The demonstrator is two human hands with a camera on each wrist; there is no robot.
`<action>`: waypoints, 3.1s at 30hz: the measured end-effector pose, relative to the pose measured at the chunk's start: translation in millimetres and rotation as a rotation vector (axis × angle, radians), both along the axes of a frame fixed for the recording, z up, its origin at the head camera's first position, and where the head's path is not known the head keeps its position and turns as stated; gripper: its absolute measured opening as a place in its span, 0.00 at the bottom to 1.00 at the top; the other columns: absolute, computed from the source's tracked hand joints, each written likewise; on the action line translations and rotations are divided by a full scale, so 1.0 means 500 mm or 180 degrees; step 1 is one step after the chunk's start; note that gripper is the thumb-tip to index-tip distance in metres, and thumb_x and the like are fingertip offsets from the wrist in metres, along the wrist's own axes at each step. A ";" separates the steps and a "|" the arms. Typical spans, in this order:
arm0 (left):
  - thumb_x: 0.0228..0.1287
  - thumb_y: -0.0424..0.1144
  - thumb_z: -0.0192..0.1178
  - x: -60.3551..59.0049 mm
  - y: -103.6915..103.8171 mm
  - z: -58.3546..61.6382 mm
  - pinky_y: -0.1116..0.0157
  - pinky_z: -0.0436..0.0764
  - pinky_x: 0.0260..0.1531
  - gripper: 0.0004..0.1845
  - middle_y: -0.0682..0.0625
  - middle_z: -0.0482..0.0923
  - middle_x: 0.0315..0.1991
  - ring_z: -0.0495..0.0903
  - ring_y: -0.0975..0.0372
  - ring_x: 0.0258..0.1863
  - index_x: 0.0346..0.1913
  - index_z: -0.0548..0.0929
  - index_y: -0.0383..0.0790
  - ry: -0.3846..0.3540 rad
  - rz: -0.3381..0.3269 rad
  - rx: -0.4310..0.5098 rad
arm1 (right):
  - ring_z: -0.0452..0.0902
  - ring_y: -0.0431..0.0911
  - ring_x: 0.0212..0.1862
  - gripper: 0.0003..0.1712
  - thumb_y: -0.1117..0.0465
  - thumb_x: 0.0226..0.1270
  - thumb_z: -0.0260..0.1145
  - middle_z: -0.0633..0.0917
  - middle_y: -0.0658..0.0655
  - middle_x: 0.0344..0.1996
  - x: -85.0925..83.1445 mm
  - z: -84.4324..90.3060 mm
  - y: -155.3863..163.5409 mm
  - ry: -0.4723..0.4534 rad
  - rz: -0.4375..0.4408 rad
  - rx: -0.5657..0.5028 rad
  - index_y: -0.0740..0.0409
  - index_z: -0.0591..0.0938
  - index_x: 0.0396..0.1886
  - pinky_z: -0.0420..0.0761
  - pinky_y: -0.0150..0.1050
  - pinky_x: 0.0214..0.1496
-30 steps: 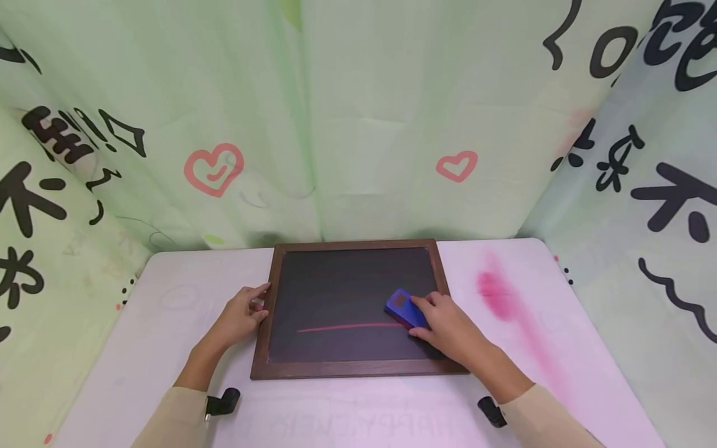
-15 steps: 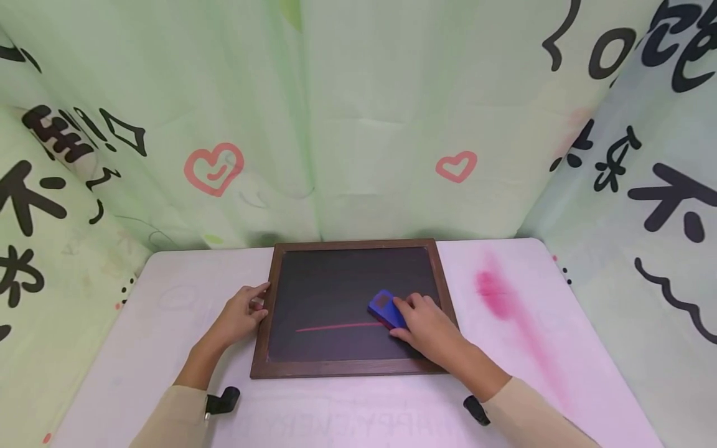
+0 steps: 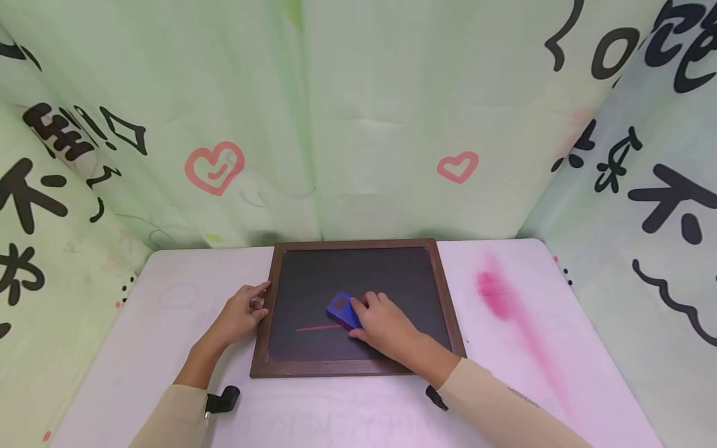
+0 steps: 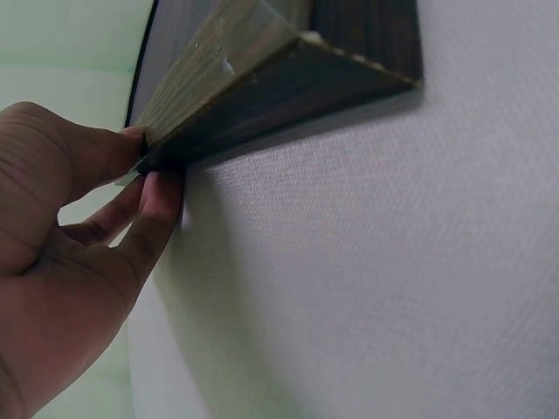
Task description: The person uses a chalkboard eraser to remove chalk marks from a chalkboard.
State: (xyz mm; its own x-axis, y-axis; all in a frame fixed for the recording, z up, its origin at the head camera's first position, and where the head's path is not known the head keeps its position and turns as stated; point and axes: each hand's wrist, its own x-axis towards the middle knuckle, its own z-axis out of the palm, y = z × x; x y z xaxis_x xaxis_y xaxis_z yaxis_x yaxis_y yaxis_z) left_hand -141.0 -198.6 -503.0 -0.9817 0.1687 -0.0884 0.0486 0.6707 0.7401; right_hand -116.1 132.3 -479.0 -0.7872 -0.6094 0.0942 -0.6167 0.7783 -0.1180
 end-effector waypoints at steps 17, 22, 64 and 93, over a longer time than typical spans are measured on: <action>0.63 0.19 0.62 -0.004 -0.004 -0.006 0.70 0.77 0.35 0.34 0.32 0.75 0.55 0.78 0.56 0.40 0.73 0.70 0.27 0.0035 0.0005 0.0062 | 0.79 0.48 0.46 0.36 0.40 0.69 0.70 0.84 0.60 0.50 -0.004 0.004 -0.150 0.0126 0.0574 0.0211 0.60 0.81 0.66 0.84 0.38 0.50; 0.63 0.19 0.63 -0.004 -0.005 -0.007 0.69 0.78 0.36 0.33 0.32 0.75 0.55 0.79 0.56 0.40 0.72 0.71 0.27 0.0047 0.0011 0.0069 | 0.78 0.47 0.48 0.36 0.40 0.71 0.68 0.83 0.57 0.53 0.004 0.011 -0.181 -0.0083 0.0633 0.0317 0.57 0.79 0.70 0.83 0.36 0.51; 0.64 0.21 0.63 -0.004 -0.003 0.002 0.66 0.78 0.38 0.33 0.31 0.74 0.57 0.79 0.55 0.42 0.73 0.70 0.28 0.0028 -0.0035 0.0019 | 0.78 0.51 0.53 0.33 0.50 0.65 0.76 0.82 0.57 0.53 0.014 0.011 0.075 -0.0513 0.0297 -0.0178 0.53 0.80 0.68 0.83 0.47 0.54; 0.65 0.21 0.62 -0.001 0.000 0.005 0.62 0.80 0.40 0.33 0.32 0.74 0.56 0.79 0.55 0.42 0.73 0.70 0.28 0.0010 -0.0030 -0.0032 | 0.81 0.52 0.50 0.35 0.53 0.58 0.80 0.82 0.57 0.48 0.030 0.009 0.227 -0.0283 -0.0337 -0.0269 0.60 0.82 0.64 0.84 0.48 0.53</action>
State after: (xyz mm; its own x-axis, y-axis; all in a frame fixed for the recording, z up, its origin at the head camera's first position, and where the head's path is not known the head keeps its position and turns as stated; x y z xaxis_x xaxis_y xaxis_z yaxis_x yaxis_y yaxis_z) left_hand -141.2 -198.5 -500.4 -0.9803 0.1771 -0.0871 0.0573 0.6777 0.7331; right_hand -101.1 245.9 -474.8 -0.8541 -0.5155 0.0689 -0.5160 0.8233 -0.2364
